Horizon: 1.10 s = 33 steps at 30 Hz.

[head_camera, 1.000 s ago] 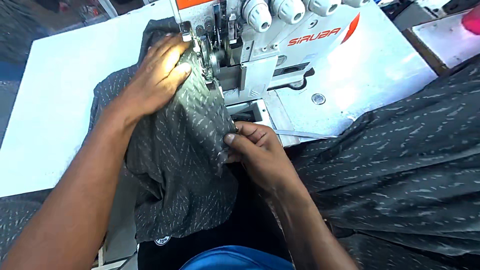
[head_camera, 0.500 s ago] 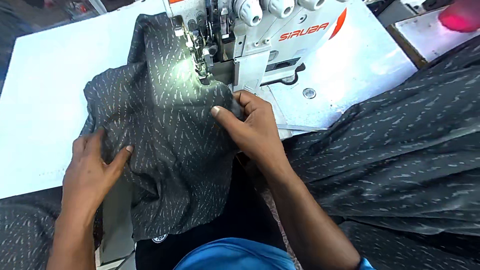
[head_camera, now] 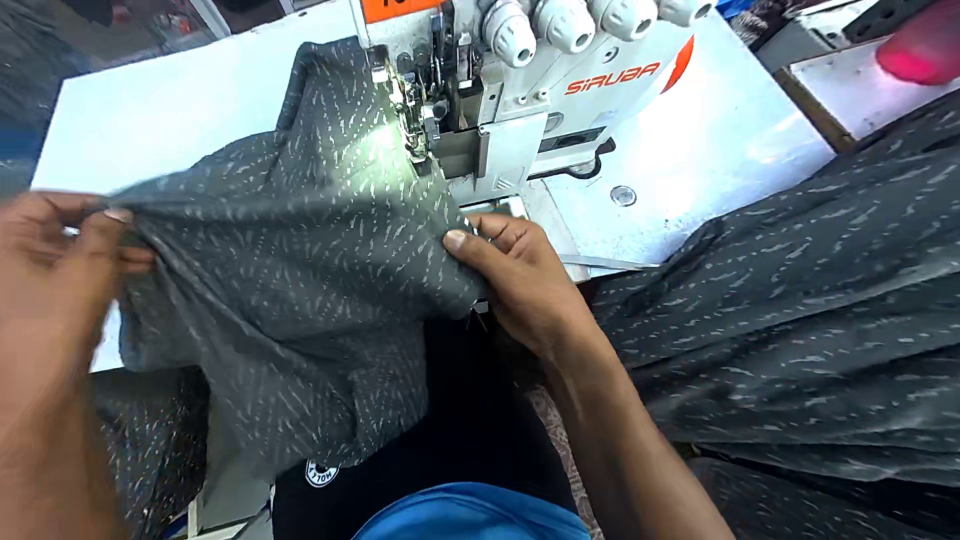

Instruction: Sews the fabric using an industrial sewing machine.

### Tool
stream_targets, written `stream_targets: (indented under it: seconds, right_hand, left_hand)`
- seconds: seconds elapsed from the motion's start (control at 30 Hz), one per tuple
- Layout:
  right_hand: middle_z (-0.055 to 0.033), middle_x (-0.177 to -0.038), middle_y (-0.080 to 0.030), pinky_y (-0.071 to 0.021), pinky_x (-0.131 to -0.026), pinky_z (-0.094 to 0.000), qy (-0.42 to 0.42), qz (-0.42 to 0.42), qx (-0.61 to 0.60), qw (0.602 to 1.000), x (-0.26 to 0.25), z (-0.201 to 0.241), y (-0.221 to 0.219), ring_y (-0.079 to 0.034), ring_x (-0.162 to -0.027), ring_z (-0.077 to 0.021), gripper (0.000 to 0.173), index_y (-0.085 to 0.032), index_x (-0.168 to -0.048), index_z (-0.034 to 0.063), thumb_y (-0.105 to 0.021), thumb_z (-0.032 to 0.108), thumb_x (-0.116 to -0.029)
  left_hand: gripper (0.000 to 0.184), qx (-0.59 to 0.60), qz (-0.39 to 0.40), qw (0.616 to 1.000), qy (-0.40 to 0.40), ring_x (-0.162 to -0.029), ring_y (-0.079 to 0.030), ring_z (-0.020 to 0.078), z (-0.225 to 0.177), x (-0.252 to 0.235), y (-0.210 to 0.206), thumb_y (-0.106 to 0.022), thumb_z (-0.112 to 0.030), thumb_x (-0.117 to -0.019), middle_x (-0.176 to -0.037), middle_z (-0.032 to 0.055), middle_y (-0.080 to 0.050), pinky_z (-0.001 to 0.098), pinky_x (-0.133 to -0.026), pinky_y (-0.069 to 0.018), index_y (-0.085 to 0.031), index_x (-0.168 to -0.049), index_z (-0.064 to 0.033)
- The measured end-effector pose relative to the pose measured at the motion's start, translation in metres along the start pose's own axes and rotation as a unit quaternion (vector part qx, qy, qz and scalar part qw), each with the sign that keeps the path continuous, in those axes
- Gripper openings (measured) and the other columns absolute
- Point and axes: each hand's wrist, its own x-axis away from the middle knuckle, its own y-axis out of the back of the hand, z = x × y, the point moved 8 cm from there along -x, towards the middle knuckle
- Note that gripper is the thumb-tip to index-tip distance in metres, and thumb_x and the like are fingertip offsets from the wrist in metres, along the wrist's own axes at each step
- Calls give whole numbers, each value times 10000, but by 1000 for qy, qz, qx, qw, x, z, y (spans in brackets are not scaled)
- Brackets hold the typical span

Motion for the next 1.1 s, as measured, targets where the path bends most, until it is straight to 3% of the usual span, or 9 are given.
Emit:
stream_targets:
  seconds: [0.13, 0.17, 0.23, 0.3, 0.43, 0.7, 0.9, 1.03, 1.1]
  right_hand:
    - [-87, -850, -708, -623, -613, -304, -21, 1, -23, 1000, 4, -10, -9, -701, -695, -126, 152, -662, -1040, -1, -535, 82, -1042]
    - [-107, -877, -709, -636, -631, -331, -20, 3, -33, 999, 6, -9, -12, -712, -717, -148, 162, -657, -1065, -11, -524, 80, -1048]
    - [-119, -906, -709, -644, -654, -347, -19, -1, -32, 999, 13, -10, -13, -718, -734, -161, 182, -658, -1099, -13, -515, 94, -1062]
    - [-112, -904, -707, -642, -652, -334, -14, -4, -23, 1000, 14, -13, -12, -715, -727, -152, 183, -652, -1089, -9, -509, 103, -1069]
    - [-119, -919, -705, -649, -677, -352, -13, 3, -33, 999, 18, -13, -12, -722, -740, -166, 209, -645, -1107, -16, -475, 102, -1078]
    - [-143, -910, -717, -664, -733, -379, 6, -6, -56, 998, 1, -6, -18, -748, -746, -196, 227, -618, -1104, -50, -428, 72, -1086]
    - [-158, -800, -751, -633, -562, -314, 8, -78, -36, 996, -15, 2, -24, -737, -615, -191, 283, -625, -965, -40, -463, 147, -1101]
    - [-147, -767, -747, -607, -515, -284, 14, -95, -36, 995, -16, 0, -21, -711, -560, -164, 299, -629, -896, -22, -487, 154, -1092]
    - [-144, -763, -740, -591, -490, -277, 26, -92, -30, 995, -16, -1, -20, -694, -541, -158, 306, -619, -879, -15, -477, 153, -1091]
  left_hand:
    - [487, -90, -47, 993, -51, -923, -590, -10, -32, -68, 9, -422, -363, -1102, -1101, 64, -611, 216, -885, -491, -529, -1326, 56]
    - [549, -131, -40, 987, -84, -1135, -618, 200, -50, -69, 4, -400, -374, -1104, -1277, 229, -613, 421, -1039, -460, -497, -1394, 83]
    - [544, -183, -6, 966, -185, -1217, -577, 475, -102, -30, -23, -408, -315, -1089, -1404, 363, -502, 652, -1015, -440, -391, -1476, 67]
    - [515, -166, 66, 943, -280, -1323, -522, 402, -148, 36, -73, -404, -261, -1075, -1522, 260, -431, 570, -1071, -460, -392, -1529, -19]
    - [517, -163, 155, 918, -326, -1423, -431, 301, -152, 80, -146, -322, -334, -1074, -1532, 95, -503, 496, -1150, -359, -543, -1458, -68]
    - [560, -159, 209, 895, -361, -1505, -348, 276, -148, 42, -157, -310, -364, -1076, -1608, 92, -425, 498, -1227, -260, -470, -1530, -77]
    - [606, -140, 246, 878, -387, -1533, -310, 268, -151, -1, -166, -321, -430, -1077, -1632, 122, -381, 520, -1263, -181, -446, -1545, -64]
    - [299, -62, 68, 905, -416, -1307, -555, 287, -172, 50, -127, -511, -128, -1033, -1372, 167, -609, 436, -1105, -450, -665, -1255, -1]
    - [254, 22, 97, 908, -408, -1182, -623, 196, -168, 68, -131, -527, -133, -1012, -1224, 102, -677, 353, -988, -539, -717, -1150, -35]
